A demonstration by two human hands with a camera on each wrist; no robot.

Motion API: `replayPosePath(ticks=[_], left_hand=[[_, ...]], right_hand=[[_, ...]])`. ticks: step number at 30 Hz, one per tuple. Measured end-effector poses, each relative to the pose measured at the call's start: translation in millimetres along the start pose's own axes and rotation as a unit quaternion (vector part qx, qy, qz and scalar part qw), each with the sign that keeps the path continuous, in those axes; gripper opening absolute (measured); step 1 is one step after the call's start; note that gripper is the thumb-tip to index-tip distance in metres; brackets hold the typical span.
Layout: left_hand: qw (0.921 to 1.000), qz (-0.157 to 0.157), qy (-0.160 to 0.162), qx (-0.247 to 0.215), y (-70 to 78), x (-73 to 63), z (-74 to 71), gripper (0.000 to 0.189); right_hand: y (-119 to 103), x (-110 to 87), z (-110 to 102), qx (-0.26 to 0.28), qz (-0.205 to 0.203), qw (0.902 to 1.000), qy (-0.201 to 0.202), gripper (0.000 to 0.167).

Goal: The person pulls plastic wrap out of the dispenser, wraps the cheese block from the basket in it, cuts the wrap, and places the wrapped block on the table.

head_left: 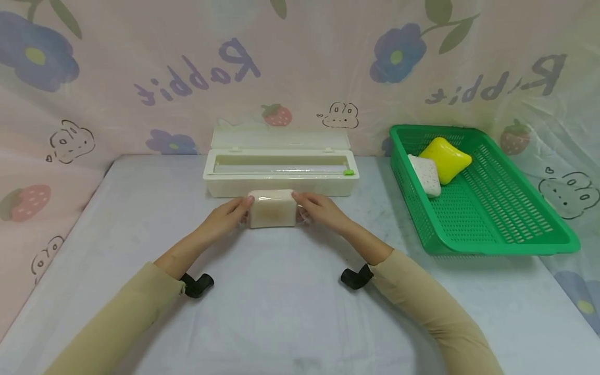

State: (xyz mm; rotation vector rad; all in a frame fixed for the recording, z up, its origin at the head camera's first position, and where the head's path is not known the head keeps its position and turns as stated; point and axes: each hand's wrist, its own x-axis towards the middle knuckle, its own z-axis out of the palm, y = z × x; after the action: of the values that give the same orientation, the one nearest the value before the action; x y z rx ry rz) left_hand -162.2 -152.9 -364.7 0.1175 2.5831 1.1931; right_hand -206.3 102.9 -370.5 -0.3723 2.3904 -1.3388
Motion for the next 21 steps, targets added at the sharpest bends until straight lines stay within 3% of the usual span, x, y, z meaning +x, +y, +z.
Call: replayPosePath(ticks=[8,21], left_hand=[[0.9968,-0.072,0.023,-0.026,7.2,16.3,-0.7,0.081],[0.9848,-0.122,0.039,-0.117,18.3,22.7,-1.4,0.071]], right_hand=[[-1.8,11.3,-1.8,-0.016,0.018,0.9995,0.02,0.061],[-4.7,22.1,-0.1,0.066,0.055,0.996,0.024,0.066]])
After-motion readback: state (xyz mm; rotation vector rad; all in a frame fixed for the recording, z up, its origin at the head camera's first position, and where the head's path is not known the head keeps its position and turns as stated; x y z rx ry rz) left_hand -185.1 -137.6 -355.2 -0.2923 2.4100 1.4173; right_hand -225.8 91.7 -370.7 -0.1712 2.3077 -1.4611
